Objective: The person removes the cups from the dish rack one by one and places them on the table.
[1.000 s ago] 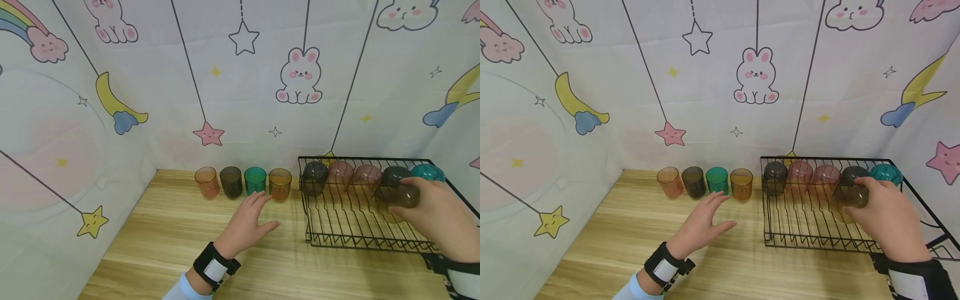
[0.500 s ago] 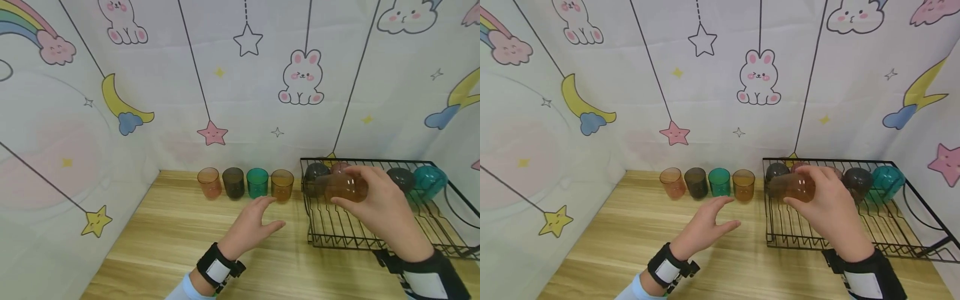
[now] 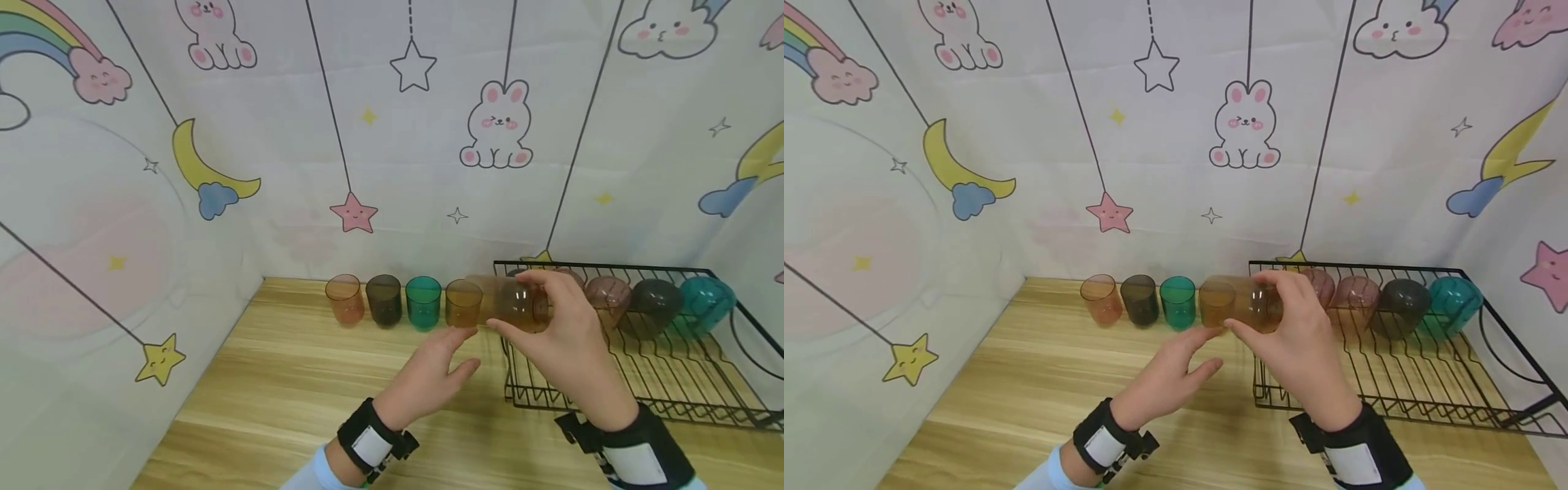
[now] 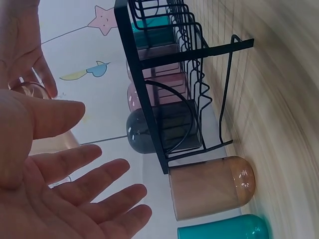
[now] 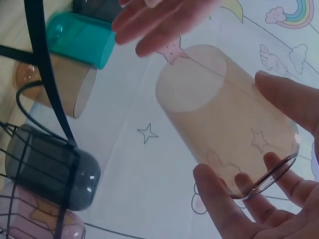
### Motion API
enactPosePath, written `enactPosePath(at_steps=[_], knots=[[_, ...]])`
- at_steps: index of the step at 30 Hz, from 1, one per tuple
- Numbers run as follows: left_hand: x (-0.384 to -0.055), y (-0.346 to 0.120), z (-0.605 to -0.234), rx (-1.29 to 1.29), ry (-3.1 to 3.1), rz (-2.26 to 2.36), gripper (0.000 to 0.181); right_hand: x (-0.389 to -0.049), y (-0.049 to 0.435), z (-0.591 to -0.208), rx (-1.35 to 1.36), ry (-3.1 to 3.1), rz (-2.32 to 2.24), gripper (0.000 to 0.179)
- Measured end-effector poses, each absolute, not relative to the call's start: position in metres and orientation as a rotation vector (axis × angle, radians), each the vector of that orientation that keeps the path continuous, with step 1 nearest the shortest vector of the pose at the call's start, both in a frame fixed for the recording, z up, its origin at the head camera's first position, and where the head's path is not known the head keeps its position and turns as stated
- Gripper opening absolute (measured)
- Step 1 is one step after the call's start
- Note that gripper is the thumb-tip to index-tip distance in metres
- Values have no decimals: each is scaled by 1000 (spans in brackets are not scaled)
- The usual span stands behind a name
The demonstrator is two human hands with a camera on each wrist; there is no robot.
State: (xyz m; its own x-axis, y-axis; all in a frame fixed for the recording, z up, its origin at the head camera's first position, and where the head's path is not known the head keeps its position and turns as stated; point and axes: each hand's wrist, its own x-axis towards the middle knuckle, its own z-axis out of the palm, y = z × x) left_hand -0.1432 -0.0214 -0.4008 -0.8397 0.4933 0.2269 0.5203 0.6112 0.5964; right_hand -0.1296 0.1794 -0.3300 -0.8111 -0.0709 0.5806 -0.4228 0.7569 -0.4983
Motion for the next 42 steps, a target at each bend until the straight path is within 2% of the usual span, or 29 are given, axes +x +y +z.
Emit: enactPosePath(at_steps=[13, 21, 29, 42], knots=[[-146, -20, -398, -822, -2712, -1171, 43, -127, 175, -335, 291, -2444, 956, 67], [-146, -24, -393, -784, -2647, -1265, 52, -130, 178, -345, 307, -2530, 1017, 75], [-145, -27, -388, -737, -2613, -1336, 50, -132, 179, -354, 277, -2592, 1087, 83], [-145, -25, -384, -805, -2519, -1330, 48, -136, 177, -366, 244, -2642, 1201, 91]])
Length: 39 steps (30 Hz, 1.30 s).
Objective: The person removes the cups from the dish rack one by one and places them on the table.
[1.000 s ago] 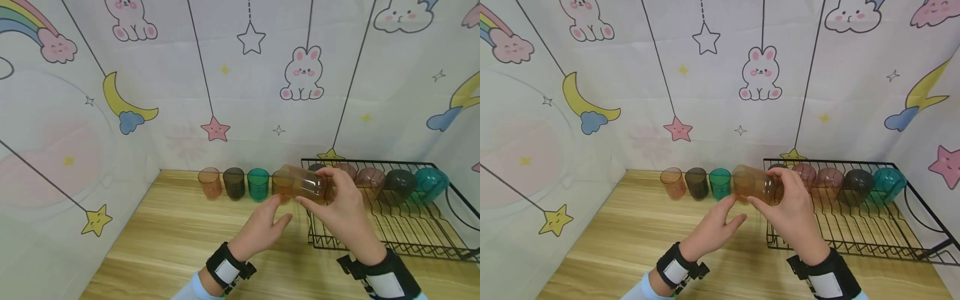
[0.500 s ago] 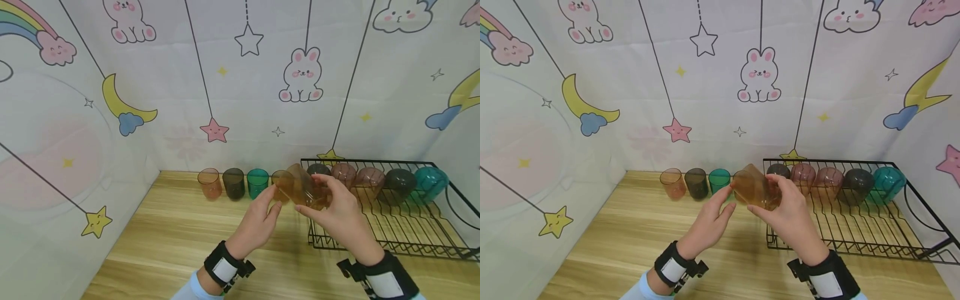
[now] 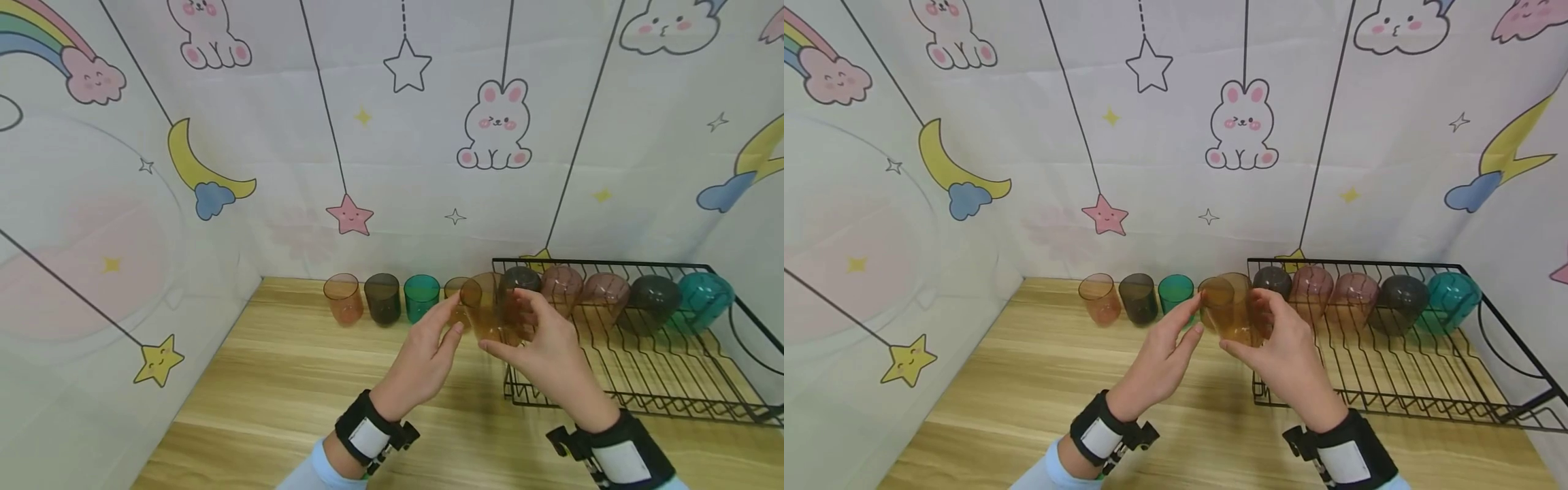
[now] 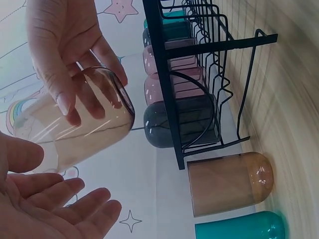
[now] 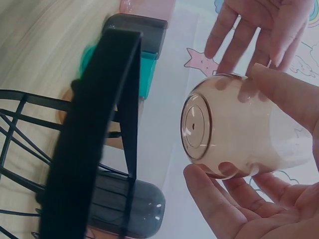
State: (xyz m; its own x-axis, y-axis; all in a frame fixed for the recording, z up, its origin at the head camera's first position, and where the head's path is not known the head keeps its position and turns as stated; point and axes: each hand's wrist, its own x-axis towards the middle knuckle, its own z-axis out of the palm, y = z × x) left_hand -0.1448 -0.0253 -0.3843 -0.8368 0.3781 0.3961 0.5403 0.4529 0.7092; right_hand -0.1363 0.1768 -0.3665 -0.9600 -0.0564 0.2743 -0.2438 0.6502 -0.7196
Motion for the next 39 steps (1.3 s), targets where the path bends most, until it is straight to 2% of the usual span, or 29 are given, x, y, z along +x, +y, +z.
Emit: enactPosePath(at_steps=[18, 33, 39], knots=[[-146, -22, -378, -840, -2486, -1323, 50, -138, 177, -369, 254, -2659, 1209, 89], [-154, -14, -369, -666, -2508, -1655, 91, -135, 171, -375, 292, -2656, 1261, 91], [-156, -10, -369, -702, -2485, -1705, 92, -134, 167, -377, 307, -2661, 1288, 87]])
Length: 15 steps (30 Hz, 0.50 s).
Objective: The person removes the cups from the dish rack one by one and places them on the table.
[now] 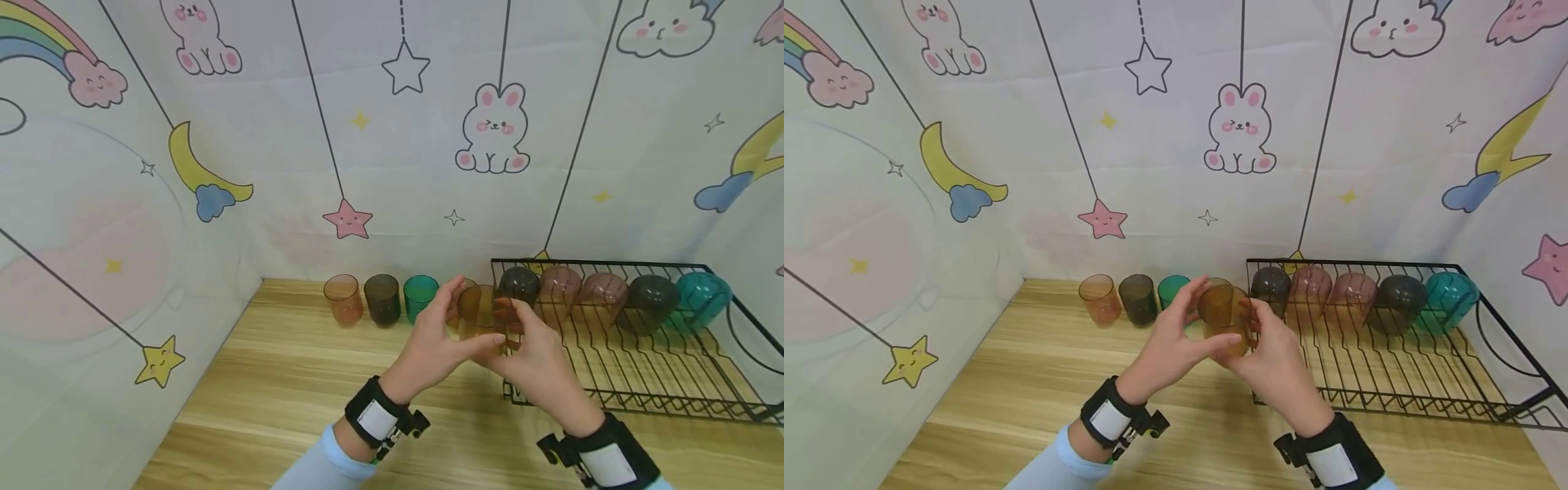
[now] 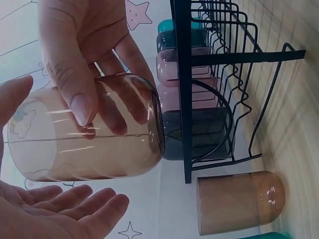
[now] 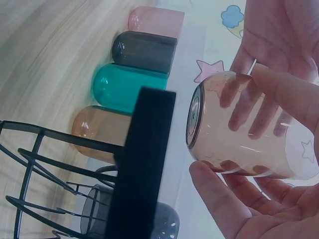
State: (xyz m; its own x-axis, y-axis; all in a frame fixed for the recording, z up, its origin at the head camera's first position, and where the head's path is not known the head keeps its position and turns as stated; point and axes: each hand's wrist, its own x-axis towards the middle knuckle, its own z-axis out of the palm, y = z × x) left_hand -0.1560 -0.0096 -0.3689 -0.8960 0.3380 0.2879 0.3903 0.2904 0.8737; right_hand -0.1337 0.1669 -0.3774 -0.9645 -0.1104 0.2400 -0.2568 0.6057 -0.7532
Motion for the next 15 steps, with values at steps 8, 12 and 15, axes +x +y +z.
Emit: enactPosePath(at_steps=[8, 12, 15], knots=[[-159, -9, -371, -759, -2466, -1627, 77, -132, 165, -377, 343, -2693, 1247, 83], [-158, -10, -371, -771, -2454, -1663, 73, -133, 165, -378, 360, -2700, 1253, 84], [-158, -11, -371, -775, -2440, -1717, 71, -133, 164, -379, 370, -2689, 1271, 84]])
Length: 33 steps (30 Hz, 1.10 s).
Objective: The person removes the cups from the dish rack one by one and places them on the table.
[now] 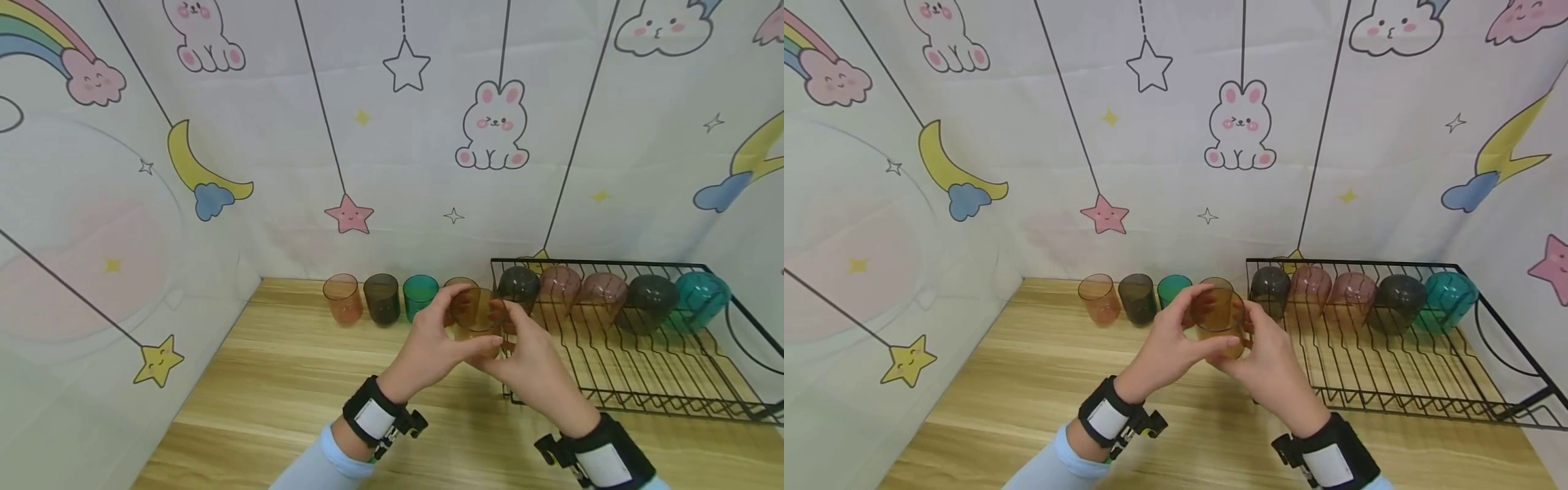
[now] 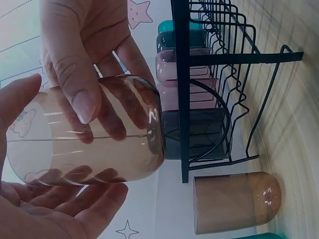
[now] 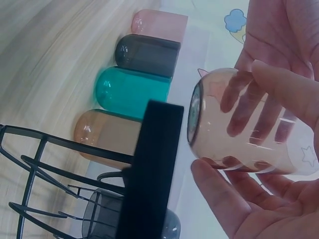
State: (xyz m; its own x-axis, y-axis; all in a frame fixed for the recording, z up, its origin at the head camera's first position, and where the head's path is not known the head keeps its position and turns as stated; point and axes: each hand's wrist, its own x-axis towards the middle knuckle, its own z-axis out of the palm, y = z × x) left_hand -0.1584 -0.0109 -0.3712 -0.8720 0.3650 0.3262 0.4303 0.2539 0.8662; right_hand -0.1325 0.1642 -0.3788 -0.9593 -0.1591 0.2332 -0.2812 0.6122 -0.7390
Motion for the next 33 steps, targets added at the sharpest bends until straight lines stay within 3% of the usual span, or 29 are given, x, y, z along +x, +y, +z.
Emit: enactPosePath(at_steps=[12, 23, 33], knots=[[-167, -30, -359, -693, -2405, -1698, 72, -133, 165, -378, 395, -2659, 1197, 82], [-172, -93, -307, -468, -2210, -1660, 71, -132, 191, -376, 319, -2701, 1109, 67], [-209, -189, -344, -32, -2103, -1554, 77, -132, 218, -378, 241, -2697, 1029, 62]])
